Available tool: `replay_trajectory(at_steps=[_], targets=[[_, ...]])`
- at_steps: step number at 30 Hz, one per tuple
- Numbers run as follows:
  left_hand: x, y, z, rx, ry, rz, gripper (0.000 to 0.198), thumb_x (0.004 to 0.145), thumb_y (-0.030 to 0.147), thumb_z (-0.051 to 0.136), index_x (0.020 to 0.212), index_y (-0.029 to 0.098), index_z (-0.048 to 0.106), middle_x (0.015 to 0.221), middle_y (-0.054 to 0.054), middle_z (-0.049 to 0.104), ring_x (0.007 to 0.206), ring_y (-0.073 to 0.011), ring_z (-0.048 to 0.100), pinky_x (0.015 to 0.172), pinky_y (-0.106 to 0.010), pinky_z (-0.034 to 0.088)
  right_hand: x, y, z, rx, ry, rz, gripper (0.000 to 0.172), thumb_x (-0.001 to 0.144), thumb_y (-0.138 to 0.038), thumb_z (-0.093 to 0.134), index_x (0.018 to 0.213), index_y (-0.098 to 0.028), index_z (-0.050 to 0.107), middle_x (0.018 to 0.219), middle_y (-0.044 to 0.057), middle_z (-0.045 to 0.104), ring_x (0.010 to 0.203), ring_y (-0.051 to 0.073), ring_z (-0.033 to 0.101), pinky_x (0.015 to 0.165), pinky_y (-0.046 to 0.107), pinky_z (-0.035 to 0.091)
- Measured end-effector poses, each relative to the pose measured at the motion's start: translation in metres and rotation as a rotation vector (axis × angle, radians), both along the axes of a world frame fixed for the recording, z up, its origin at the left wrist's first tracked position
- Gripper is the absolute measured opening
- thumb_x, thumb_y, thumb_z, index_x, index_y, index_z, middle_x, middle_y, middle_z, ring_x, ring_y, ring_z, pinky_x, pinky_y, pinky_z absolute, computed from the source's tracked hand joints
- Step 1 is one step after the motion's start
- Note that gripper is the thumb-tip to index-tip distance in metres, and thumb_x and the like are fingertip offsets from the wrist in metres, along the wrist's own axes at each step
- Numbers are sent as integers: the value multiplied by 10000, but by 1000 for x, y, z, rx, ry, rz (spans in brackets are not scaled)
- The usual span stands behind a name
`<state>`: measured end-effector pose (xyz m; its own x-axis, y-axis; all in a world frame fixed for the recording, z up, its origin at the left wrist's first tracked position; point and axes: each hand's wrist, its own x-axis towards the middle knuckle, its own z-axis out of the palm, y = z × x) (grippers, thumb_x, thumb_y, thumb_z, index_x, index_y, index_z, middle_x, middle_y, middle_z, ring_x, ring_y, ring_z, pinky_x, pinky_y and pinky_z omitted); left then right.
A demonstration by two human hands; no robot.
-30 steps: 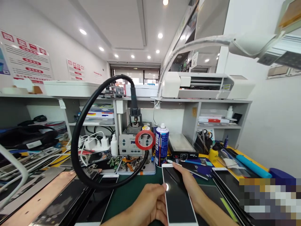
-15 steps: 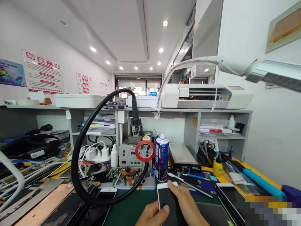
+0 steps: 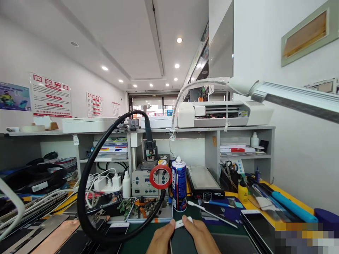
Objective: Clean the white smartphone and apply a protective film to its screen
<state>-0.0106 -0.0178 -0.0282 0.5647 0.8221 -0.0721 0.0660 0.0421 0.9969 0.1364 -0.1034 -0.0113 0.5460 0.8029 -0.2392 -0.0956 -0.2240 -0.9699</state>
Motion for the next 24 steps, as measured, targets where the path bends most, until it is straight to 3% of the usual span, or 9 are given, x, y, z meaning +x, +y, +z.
replay_trajectory(at_steps=[5, 9, 13, 16, 19, 22, 24], targets=[[8, 5, 2, -104, 44, 39, 588, 752, 673, 655, 971, 129, 698, 1164, -198, 660, 1230, -395, 532, 1100, -480, 362, -1, -2, 5, 45, 2, 35, 672, 654, -669, 728, 1056, -131, 733, 1190, 115, 693, 1222, 347, 555, 1036, 382, 388], [7, 6, 4, -201, 5, -37, 583, 742, 673, 675, 937, 124, 663, 997, -164, 686, 1104, -369, 612, 936, -421, 492, -6, -7, 13, 28, 47, 9, 709, 662, -687, 713, 1089, -121, 707, 1188, 121, 686, 1195, 332, 572, 1000, 374, 409], [12, 8, -1, -330, -87, -101, 582, 776, 672, 650, 942, 115, 633, 789, -102, 666, 875, -308, 685, 716, -341, 539, -14, -11, 21, 91, 91, -10, 669, 664, -667, 728, 1046, -118, 715, 1139, 109, 705, 1130, 314, 607, 943, 347, 444], [16, 7, -3, -433, -109, -86, 546, 810, 637, 646, 992, 123, 606, 707, -68, 646, 746, -273, 697, 595, -303, 529, -19, -11, 22, 136, 126, -47, 550, 658, -623, 759, 908, -135, 721, 980, 75, 730, 1005, 275, 648, 864, 316, 473], [15, 2, 2, -494, -131, -100, 469, 884, 573, 594, 999, 118, 573, 604, -31, 596, 564, -241, 664, 453, -276, 483, -18, -6, 20, 144, 244, 48, 432, 739, -585, 695, 793, -157, 682, 727, 31, 686, 756, 204, 656, 726, 282, 489], [9, -3, 11, -499, -200, -129, 374, 980, 450, 468, 1010, 89, 561, 625, -58, 624, 497, -212, 636, 442, -296, 510, -7, -4, 23, 37, 292, 230, 463, 815, -591, 543, 770, -149, 669, 704, 61, 682, 680, 180, 650, 695, 274, 501], [4, -6, 18, -473, -251, -174, 352, 998, 380, 426, 999, 63, 578, 712, -111, 672, 533, -199, 653, 502, -311, 554, 7, -5, 28, -37, 33, 385, 587, 856, -637, 397, 763, -128, 675, 764, 114, 702, 677, 197, 653, 678, 305, 513]])
